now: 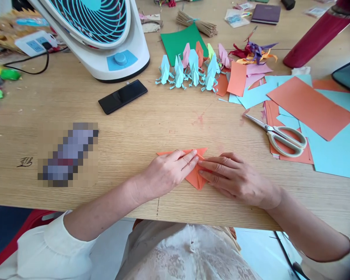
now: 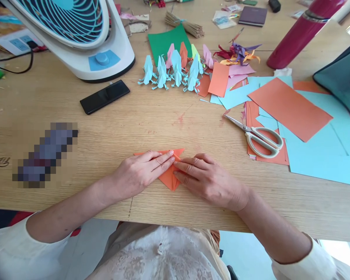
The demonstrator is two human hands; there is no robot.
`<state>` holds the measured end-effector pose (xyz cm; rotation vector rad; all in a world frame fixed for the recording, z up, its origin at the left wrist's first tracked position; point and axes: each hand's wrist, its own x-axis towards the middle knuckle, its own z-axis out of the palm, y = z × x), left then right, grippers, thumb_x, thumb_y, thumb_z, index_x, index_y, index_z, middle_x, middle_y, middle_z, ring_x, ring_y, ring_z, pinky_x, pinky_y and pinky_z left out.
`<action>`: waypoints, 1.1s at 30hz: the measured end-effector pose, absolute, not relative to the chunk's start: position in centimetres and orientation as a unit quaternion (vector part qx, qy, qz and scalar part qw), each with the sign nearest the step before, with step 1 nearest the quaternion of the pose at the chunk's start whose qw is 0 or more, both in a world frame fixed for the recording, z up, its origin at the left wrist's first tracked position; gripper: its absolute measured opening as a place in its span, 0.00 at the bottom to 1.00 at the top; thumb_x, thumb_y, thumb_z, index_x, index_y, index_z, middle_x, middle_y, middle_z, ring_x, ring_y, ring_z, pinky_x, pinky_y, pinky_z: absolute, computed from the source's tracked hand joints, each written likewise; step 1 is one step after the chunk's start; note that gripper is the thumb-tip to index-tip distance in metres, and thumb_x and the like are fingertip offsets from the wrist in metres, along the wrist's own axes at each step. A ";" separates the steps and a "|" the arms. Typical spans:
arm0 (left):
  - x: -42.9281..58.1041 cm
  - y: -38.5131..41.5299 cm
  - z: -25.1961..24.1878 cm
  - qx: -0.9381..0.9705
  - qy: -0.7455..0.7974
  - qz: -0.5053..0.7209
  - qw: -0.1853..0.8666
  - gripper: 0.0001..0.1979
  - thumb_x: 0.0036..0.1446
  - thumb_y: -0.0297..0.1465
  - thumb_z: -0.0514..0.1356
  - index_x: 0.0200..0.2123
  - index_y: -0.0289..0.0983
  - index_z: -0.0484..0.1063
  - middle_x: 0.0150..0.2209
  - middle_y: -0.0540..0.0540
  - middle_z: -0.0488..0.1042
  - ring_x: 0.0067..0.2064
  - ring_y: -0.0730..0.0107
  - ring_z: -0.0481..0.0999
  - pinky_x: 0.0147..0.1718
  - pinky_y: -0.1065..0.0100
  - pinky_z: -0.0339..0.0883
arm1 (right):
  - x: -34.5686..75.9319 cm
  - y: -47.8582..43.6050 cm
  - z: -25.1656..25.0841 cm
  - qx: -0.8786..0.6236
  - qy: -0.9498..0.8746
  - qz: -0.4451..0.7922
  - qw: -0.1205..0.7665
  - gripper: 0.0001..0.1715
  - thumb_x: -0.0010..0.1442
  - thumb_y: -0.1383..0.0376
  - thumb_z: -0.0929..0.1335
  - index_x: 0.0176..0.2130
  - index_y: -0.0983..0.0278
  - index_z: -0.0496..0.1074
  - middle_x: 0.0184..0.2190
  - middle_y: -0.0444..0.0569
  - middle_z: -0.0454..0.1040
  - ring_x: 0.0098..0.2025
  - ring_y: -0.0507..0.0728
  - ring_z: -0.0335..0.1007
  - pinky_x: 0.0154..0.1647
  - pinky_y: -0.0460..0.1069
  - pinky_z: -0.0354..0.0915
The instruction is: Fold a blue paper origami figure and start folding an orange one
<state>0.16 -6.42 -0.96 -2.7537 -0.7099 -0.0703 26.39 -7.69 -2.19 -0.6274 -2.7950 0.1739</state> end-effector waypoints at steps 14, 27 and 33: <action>-0.3 -6.4 -1.6 -0.956 -0.242 -0.053 0.155 0.23 0.66 0.21 0.51 0.63 0.33 0.63 0.64 0.46 0.66 0.56 0.70 0.72 0.47 0.70 0.74 | 26.2 -7.9 -2.2 -0.228 -0.960 0.075 0.143 0.20 0.68 0.70 0.63 0.58 0.69 0.69 0.61 0.59 0.69 0.60 0.65 0.63 0.53 0.60 0.64; 0.3 -7.1 -0.7 -0.956 -0.251 -0.011 0.150 0.22 0.66 0.25 0.52 0.63 0.34 0.64 0.65 0.43 0.65 0.56 0.64 0.71 0.47 0.67 0.73 | 25.8 -8.8 -2.2 -0.255 -0.954 0.065 0.142 0.22 0.68 0.72 0.62 0.59 0.67 0.68 0.58 0.58 0.72 0.56 0.64 0.68 0.49 0.61 0.66; 0.3 -7.3 -0.8 -0.956 -0.253 0.001 0.146 0.23 0.66 0.25 0.51 0.64 0.35 0.62 0.66 0.45 0.63 0.55 0.64 0.71 0.50 0.66 0.72 | 25.4 -9.6 -2.0 -0.274 -0.950 0.052 0.140 0.22 0.68 0.73 0.61 0.60 0.69 0.67 0.58 0.59 0.71 0.56 0.64 0.67 0.49 0.60 0.65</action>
